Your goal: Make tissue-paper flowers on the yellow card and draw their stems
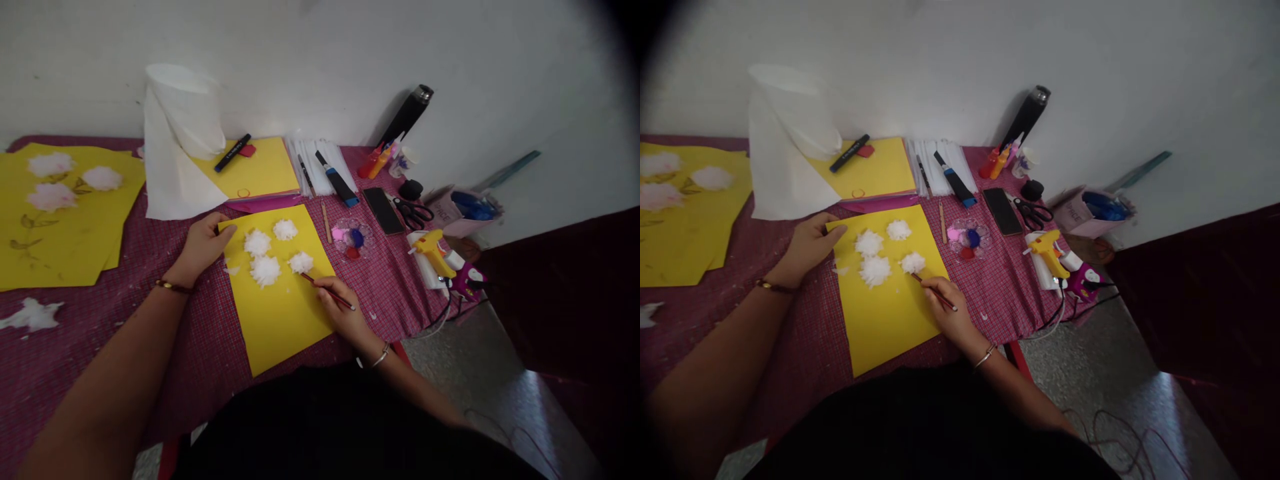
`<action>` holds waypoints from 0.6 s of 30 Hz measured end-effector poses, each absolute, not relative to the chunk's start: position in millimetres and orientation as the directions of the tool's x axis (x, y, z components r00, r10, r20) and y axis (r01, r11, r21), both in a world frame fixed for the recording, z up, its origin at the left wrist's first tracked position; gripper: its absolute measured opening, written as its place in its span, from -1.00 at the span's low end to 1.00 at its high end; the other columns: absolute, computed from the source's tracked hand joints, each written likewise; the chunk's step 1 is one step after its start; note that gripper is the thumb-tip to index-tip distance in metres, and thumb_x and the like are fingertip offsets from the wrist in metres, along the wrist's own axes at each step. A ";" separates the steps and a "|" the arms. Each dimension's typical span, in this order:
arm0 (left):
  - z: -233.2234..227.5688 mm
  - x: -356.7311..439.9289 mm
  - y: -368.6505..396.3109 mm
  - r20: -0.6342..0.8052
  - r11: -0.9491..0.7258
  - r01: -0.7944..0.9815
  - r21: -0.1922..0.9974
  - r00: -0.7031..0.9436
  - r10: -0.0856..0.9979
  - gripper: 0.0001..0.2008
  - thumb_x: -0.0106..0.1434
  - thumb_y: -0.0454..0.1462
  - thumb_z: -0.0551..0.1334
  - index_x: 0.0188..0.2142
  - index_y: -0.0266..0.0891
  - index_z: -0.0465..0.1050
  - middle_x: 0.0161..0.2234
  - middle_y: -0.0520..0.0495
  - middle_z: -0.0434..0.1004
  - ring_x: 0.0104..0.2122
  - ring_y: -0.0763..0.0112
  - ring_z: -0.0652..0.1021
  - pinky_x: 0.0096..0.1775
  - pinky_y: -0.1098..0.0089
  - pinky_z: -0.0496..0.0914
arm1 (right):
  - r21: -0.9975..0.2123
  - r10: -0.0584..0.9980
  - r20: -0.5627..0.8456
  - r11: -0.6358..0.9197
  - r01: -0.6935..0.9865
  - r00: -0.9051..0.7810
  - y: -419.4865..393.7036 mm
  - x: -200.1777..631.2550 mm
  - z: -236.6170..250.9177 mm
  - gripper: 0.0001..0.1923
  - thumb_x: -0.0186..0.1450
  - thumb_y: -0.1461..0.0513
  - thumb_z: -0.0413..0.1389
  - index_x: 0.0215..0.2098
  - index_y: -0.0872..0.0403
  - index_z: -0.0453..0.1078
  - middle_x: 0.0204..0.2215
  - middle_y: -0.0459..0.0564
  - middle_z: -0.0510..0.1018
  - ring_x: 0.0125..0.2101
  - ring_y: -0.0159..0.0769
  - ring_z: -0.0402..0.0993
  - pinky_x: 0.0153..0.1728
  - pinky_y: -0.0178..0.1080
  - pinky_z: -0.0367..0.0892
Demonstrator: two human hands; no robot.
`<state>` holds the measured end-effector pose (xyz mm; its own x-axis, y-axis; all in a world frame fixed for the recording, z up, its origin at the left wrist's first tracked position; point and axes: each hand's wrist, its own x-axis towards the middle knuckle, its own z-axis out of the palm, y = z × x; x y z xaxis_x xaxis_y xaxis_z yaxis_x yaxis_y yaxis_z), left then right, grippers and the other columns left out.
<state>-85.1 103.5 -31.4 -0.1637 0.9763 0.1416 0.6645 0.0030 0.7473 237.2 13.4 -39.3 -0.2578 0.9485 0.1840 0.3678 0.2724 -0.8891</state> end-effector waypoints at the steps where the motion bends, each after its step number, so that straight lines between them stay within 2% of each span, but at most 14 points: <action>1: -30.8 -84.7 103.4 0.144 0.001 0.663 0.749 -0.165 0.976 -0.84 0.14 -0.13 0.16 -0.39 -0.16 0.35 -0.49 0.02 0.38 -0.50 0.39 0.36 -0.46 0.36 0.23 | -0.888 0.949 0.182 0.271 0.371 -0.257 13.1 237.5 -38.9 -0.85 0.35 0.24 0.04 -0.16 0.01 0.43 -0.26 0.00 0.57 -0.23 -0.25 0.50 -0.21 -0.17 0.36; 5: -31.0 -83.9 103.0 0.128 0.007 0.634 0.774 -0.167 0.978 -0.84 0.14 -0.13 0.17 -0.38 -0.15 0.35 -0.48 0.01 0.40 -0.49 0.38 0.37 -0.47 0.36 0.24 | -0.882 0.950 0.181 0.272 0.386 -0.256 12.1 239.0 -35.9 -0.86 0.35 0.26 0.03 -0.18 0.01 0.41 -0.30 -0.01 0.57 -0.28 -0.25 0.49 -0.25 -0.18 0.35; 9: -32.8 -85.0 102.7 0.140 0.002 0.661 0.751 -0.163 0.977 -0.83 0.15 -0.12 0.16 -0.38 -0.16 0.36 -0.48 0.01 0.40 -0.49 0.38 0.37 -0.46 0.37 0.24 | -0.881 0.947 0.177 0.274 0.385 -0.269 10.6 240.5 -31.6 -0.88 0.36 0.24 0.03 -0.22 0.01 0.41 -0.34 -0.03 0.55 -0.31 -0.27 0.48 -0.27 -0.20 0.34; 18: -27.5 -82.4 101.3 0.135 0.015 0.673 0.740 -0.171 0.976 -0.85 0.15 -0.14 0.16 -0.38 -0.15 0.36 -0.48 0.03 0.40 -0.50 0.40 0.36 -0.44 0.37 0.25 | -0.894 0.916 0.190 0.311 0.323 -0.354 5.4 246.8 -30.9 -0.87 0.38 0.21 0.03 -0.25 0.00 0.42 -0.35 -0.05 0.54 -0.28 -0.28 0.47 -0.20 -0.17 0.34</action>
<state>-82.4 101.3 -27.5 -0.1711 0.9759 0.1355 0.6726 0.0152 0.7399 246.8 5.4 -30.9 -0.3538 0.9158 0.1902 0.3233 0.3105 -0.8939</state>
